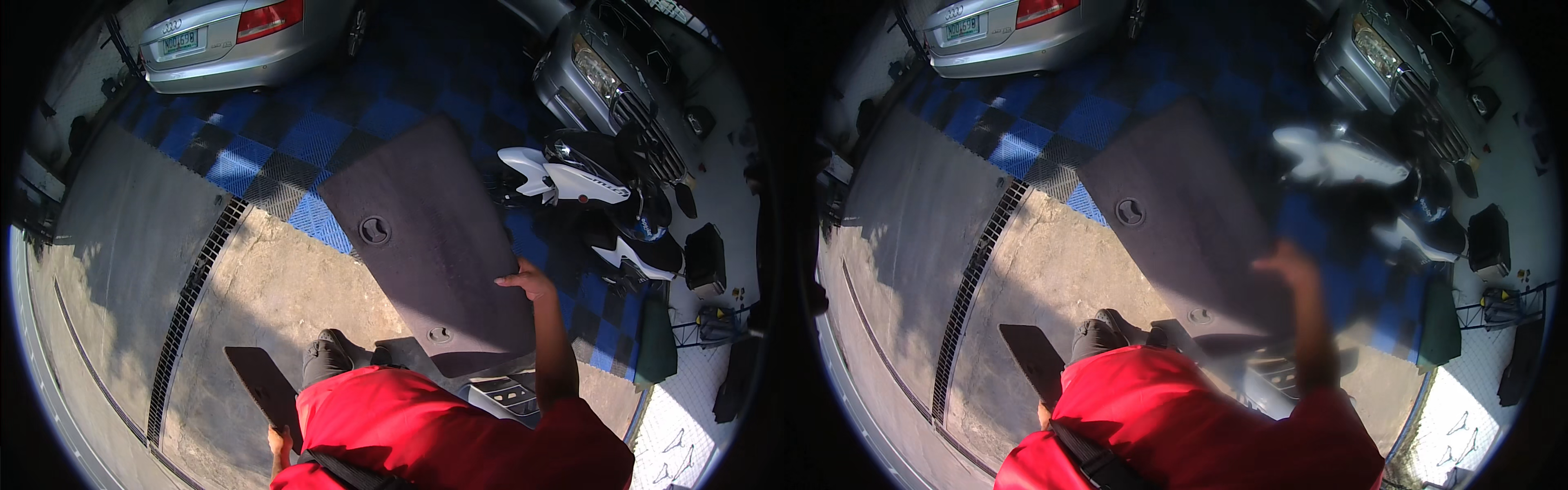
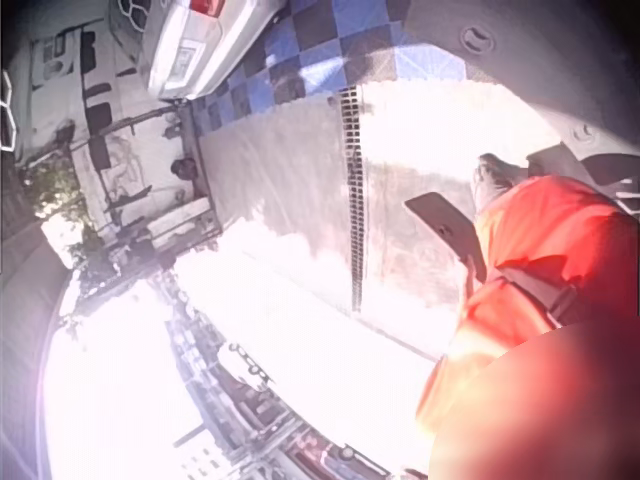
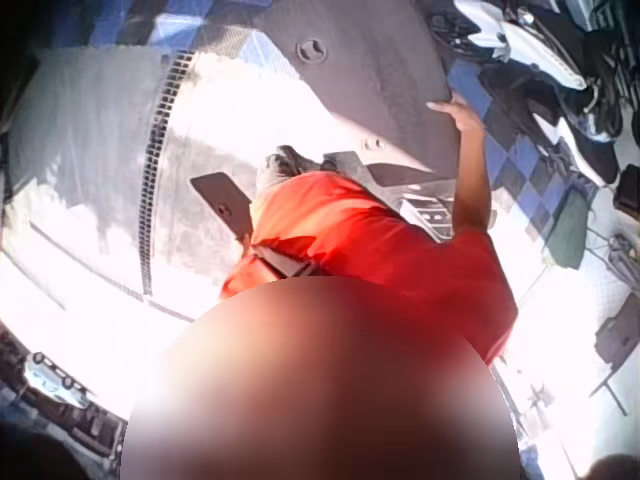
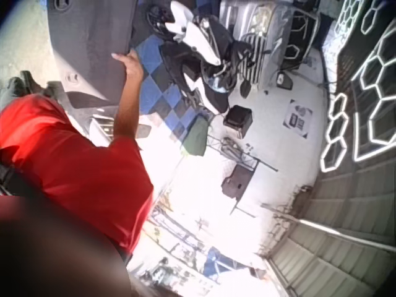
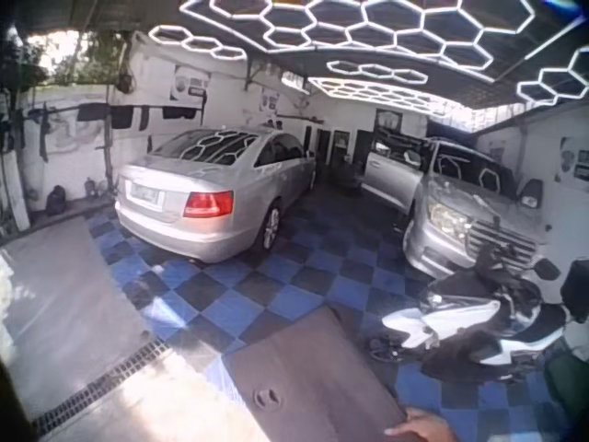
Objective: The person picks up two gray car floor mats from a step, carries them into a garage, and places them into the open trunk of a silver car. The person then adjusts the mats to fit the trunk floor and secures them by pressing down on the circular fasteners.
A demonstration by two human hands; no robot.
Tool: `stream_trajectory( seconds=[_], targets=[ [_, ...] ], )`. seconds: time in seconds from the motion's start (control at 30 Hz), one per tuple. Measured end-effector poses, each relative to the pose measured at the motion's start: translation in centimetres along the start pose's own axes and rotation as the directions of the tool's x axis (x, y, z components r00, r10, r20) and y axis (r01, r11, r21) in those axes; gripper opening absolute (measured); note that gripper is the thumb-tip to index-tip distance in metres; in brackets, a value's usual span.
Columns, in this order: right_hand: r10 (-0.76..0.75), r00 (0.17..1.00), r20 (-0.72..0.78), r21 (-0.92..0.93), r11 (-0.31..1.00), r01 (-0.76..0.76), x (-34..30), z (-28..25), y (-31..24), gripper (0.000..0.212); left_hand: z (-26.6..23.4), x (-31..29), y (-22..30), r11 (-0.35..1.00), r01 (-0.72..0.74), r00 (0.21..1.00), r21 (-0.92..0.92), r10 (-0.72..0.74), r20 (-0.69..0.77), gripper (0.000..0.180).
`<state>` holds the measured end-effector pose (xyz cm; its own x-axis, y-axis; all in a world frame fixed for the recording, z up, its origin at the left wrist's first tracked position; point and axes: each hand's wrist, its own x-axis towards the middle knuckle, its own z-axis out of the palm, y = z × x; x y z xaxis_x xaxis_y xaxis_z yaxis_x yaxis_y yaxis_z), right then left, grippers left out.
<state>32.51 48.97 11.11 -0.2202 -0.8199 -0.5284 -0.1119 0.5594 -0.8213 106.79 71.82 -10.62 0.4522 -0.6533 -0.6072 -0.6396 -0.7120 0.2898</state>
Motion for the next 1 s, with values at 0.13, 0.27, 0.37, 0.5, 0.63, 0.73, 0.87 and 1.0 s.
stream_trajectory(
  seconds=[0.13,0.27,0.37,0.5,0.63,0.73,0.87,1.0],
  targets=[
    [-0.003,0.999,-0.035,0.084,0.996,0.006,7.1,-1.2,-4.9,0.072,2.0,9.1,8.8,0.919,-0.250,0.967,-0.303,0.225,-0.115,0.048],
    [-0.006,0.996,-0.085,0.192,0.981,0.022,13.4,-1.5,-10.4,0.074,0.8,21.5,19.6,0.962,-0.259,0.964,-0.081,0.253,-0.083,0.054],
    [-0.089,0.969,-0.229,0.170,0.977,0.130,17.6,-2.4,-13.7,0.073,-2.0,29.5,29.0,0.970,-0.239,0.970,0.034,0.241,-0.035,0.054],
    [-0.088,0.927,-0.363,0.119,0.983,0.140,23.4,-5.1,-18.2,0.072,-7.8,38.2,43.8,0.952,-0.210,0.978,0.222,0.204,0.052,0.053],
    [-0.059,0.877,-0.478,0.202,0.964,0.175,29.1,-8.4,-23.8,0.068,-11.2,43.9,57.9,0.868,-0.365,0.931,0.336,0.347,0.116,0.056],
    [-0.112,0.913,-0.393,0.314,0.916,0.248,34.8,-11.8,-27.8,0.064,-10.5,46.6,66.5,0.837,-0.302,0.952,0.457,0.288,0.102,0.059],
    [-0.030,0.818,-0.575,0.174,0.972,0.158,45.9,-17.6,-32.3,0.060,-7.5,48.2,75.0,0.723,-0.329,0.934,0.608,0.343,0.097,0.063],
    [-0.024,0.817,-0.576,0.265,0.940,0.215,56.2,-23.0,-37.9,0.064,-4.8,48.8,82.8,0.774,-0.368,0.927,0.515,0.348,0.138,0.060]
  ],
)
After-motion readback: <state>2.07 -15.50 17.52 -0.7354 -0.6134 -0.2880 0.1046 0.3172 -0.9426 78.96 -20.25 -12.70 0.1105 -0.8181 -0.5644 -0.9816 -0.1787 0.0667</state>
